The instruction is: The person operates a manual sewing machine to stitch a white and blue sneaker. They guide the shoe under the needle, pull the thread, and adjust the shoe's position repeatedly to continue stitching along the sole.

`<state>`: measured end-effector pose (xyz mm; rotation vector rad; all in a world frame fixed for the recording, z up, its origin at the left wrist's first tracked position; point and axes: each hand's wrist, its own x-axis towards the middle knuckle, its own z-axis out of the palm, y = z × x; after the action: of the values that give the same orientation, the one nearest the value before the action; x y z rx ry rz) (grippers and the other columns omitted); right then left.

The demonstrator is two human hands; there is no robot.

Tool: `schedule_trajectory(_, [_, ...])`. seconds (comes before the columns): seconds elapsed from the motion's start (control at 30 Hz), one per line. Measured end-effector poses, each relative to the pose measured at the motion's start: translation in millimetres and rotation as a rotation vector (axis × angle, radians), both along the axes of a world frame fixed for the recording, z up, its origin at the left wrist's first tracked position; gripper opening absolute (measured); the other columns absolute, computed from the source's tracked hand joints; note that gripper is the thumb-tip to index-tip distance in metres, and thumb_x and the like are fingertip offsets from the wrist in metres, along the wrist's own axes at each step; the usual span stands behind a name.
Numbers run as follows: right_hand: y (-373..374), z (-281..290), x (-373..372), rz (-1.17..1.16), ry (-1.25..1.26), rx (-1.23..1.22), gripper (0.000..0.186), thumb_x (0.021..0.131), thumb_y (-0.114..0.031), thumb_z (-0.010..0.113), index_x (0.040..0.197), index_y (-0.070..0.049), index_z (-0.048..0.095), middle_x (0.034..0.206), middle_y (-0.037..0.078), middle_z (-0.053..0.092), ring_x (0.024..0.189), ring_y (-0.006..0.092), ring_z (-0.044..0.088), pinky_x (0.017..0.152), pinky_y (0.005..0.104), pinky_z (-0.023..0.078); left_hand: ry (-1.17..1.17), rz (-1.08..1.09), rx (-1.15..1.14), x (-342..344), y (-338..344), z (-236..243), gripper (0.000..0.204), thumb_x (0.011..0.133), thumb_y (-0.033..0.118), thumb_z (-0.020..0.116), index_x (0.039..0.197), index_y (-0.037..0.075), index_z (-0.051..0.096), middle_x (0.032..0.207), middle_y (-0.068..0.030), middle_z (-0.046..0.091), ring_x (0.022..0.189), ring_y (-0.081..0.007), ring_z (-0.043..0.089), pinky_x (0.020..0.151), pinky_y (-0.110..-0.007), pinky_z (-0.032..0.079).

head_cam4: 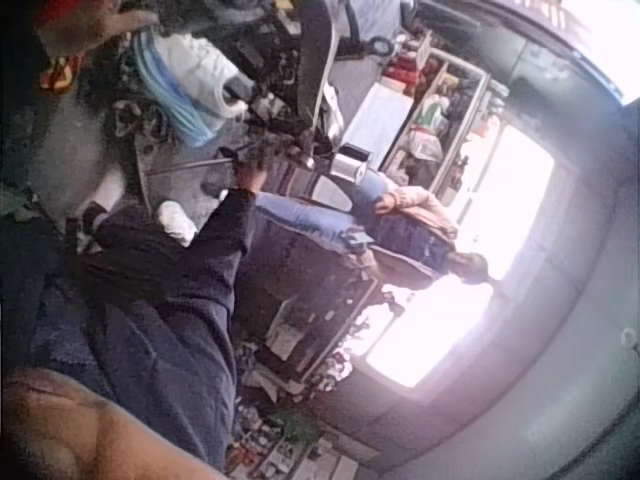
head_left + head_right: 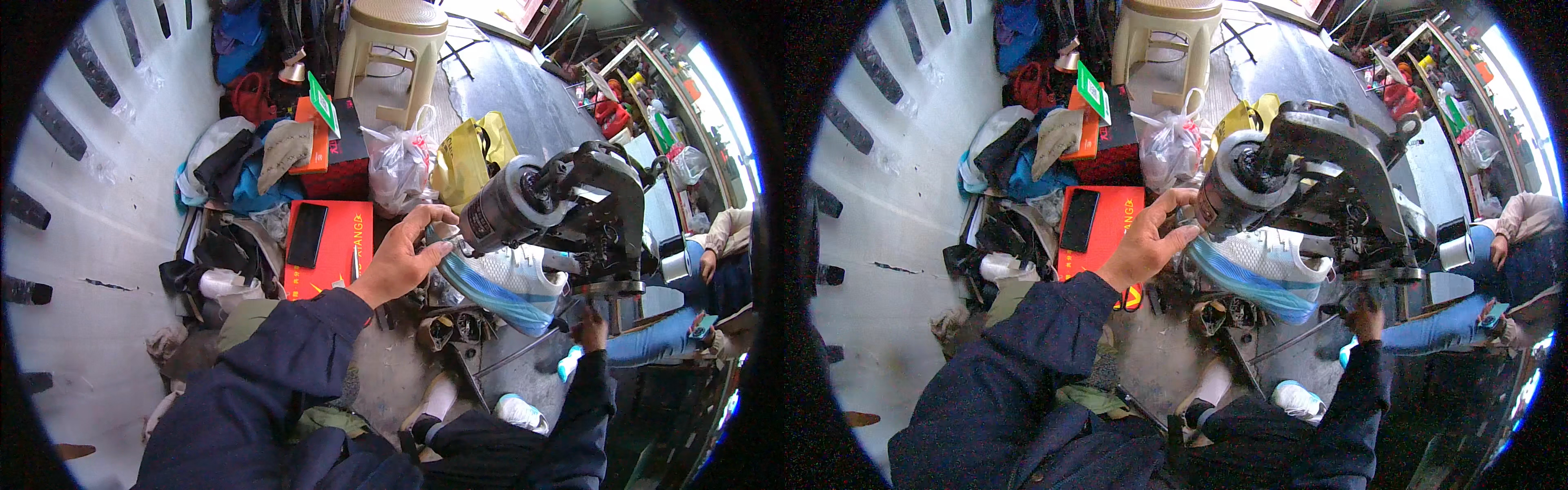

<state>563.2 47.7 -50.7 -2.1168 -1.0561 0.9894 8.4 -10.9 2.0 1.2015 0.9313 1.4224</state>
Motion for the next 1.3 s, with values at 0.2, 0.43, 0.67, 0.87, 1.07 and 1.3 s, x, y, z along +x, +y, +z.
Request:
schedule_trajectory(0.2, [-19.4, 71.8, -50.7, 0.319, -0.018, 0.454, 0.035, 0.105, -0.033, 0.063, 0.093, 0.0, 0.067, 0.085, 0.005, 0.069, 0.068, 0.0143, 0.063, 0.061, 0.0314, 0.05, 0.022, 0.014, 0.02, 1.7, 2.5, -6.3, 0.034, 0.093, 0.004, 0.066, 0.126, 0.004, 0.059, 0.125, -0.0074, 0.062, 0.118, -0.0164, 0.058, 0.107, -0.032, 0.044])
schedule_trajectory(0.43, [14.7, 30.1, 36.5, 0.023, -0.245, 0.486, 0.028, 0.107, -0.029, 0.058, 0.112, -0.002, 0.063, 0.087, 0.009, 0.064, 0.061, 0.0181, 0.057, 0.054, 0.0331, 0.048, 0.109, 0.036, 0.095, 0.0, 0.1, 1.6, 0.036, 0.093, 0.003, 0.067, 0.127, 0.004, 0.058, 0.125, -0.0078, 0.063, 0.118, -0.0172, 0.059, 0.107, -0.033, 0.044])
schedule_trajectory(0.67, [-19.3, 20.7, -47.8, 0.38, 0.03, 0.125, 0.035, 0.104, -0.034, 0.064, 0.103, 0.001, 0.068, 0.079, 0.01, 0.069, 0.07, 0.0172, 0.063, 0.062, 0.0332, 0.051, 0.07, 0.011, 0.074, 0.7, 1.5, -2.7, 0.037, 0.092, 0.002, 0.067, 0.128, 0.004, 0.058, 0.124, -0.0085, 0.063, 0.118, -0.0182, 0.06, 0.107, -0.034, 0.045])
schedule_trajectory(0.87, [-0.7, 95.6, 13.2, 0.156, -0.043, 0.573, 0.028, 0.106, -0.031, 0.061, 0.106, -0.003, 0.065, 0.079, 0.004, 0.063, 0.068, 0.0151, 0.06, 0.06, 0.0308, 0.051, 0.127, 0.03, 0.122, 0.9, 1.8, -2.1, 0.038, 0.091, 0.002, 0.067, 0.128, 0.005, 0.058, 0.124, -0.0094, 0.063, 0.119, -0.0191, 0.06, 0.108, -0.034, 0.044])
schedule_trajectory(1.07, [9.2, -3.0, 31.2, 0.026, -0.017, 0.326, 0.03, 0.106, -0.034, 0.059, 0.103, -0.004, 0.063, 0.068, 0.009, 0.062, 0.051, 0.0199, 0.057, 0.049, 0.0337, 0.045, 0.144, 0.023, 0.124, -1.4, 0.6, 0.3, 0.038, 0.091, 0.002, 0.067, 0.127, 0.005, 0.057, 0.126, -0.0096, 0.063, 0.12, -0.0199, 0.06, 0.108, -0.034, 0.044])
schedule_trajectory(1.3, [-21.5, 50.0, -64.6, 0.367, 0.055, 0.414, 0.038, 0.105, -0.038, 0.061, 0.089, -0.004, 0.065, 0.073, 0.007, 0.068, 0.06, 0.0157, 0.063, 0.055, 0.0308, 0.047, 0.131, 0.04, 0.143, 1.5, 4.0, -6.1, 0.039, 0.09, 0.001, 0.069, 0.126, 0.004, 0.057, 0.126, -0.0102, 0.063, 0.118, -0.0213, 0.061, 0.107, -0.035, 0.045])
